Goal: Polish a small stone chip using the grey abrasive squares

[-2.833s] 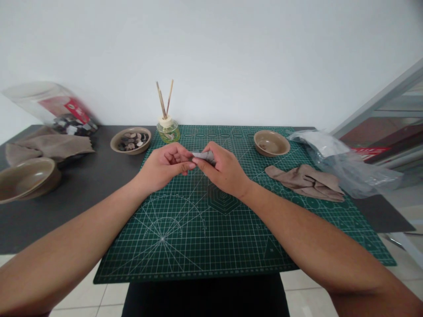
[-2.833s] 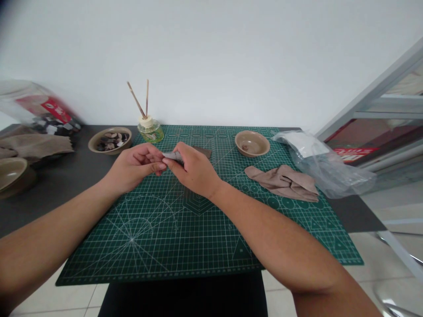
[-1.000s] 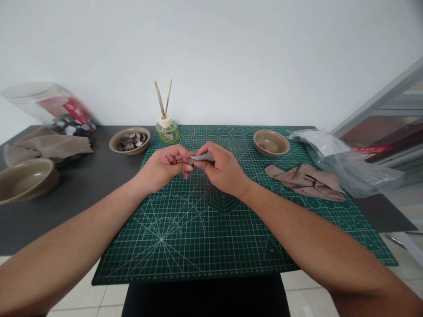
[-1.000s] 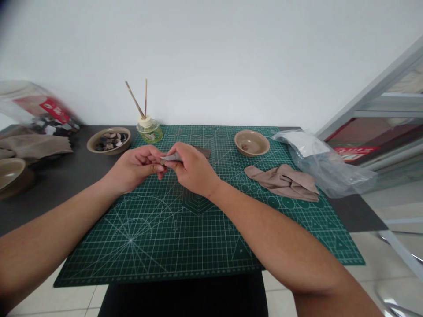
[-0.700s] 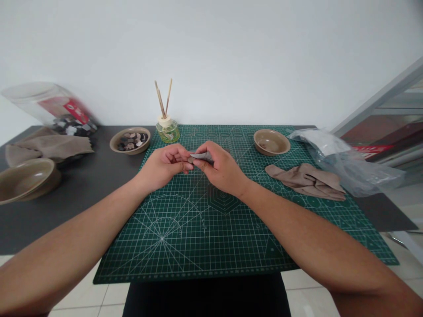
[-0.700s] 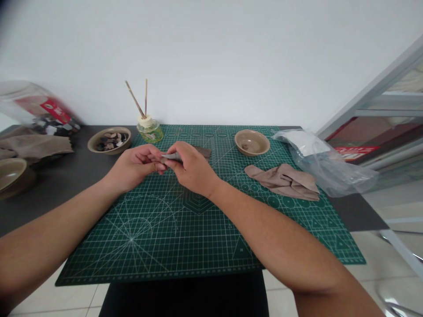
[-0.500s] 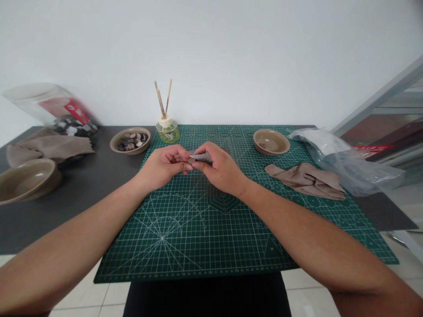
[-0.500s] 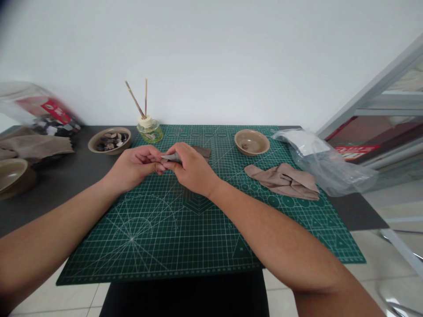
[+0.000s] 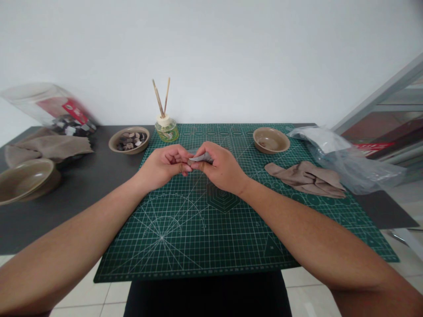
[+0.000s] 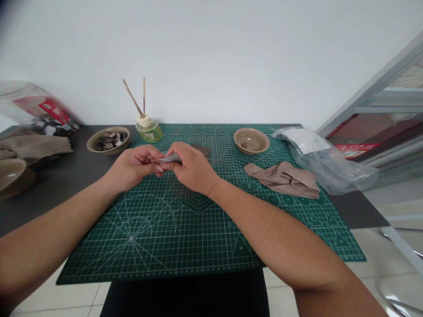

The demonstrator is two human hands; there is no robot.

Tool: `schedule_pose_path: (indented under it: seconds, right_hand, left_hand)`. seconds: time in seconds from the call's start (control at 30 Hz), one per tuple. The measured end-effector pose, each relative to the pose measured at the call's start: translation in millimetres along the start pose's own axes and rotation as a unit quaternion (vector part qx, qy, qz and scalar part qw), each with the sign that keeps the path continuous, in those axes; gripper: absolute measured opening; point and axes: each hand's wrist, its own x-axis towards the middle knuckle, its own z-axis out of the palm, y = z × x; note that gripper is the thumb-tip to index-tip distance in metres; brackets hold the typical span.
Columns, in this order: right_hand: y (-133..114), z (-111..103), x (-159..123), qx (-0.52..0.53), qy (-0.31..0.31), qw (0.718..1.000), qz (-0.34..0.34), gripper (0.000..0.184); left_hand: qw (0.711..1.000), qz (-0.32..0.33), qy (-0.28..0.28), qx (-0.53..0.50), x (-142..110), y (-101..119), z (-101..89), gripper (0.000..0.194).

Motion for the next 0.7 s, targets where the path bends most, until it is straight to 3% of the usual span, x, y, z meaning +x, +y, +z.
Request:
schedule_pose_path:
  seconds: [0.4,0.7]
  right_hand:
    - [0.0,2.5,-2.9,-0.021,0.046,0.998,-0.042,0.009]
    - [1.4,1.8,-2.3,-0.026,0.016,0.999,-0.044,0.013]
  left_hand:
    - [0.999,0.015,0.007,-0.039,0.8,1.4,2.8,0.034]
    - [1.000,0.018,0.012,-0.009,0.0,0.6,1.2,0.031]
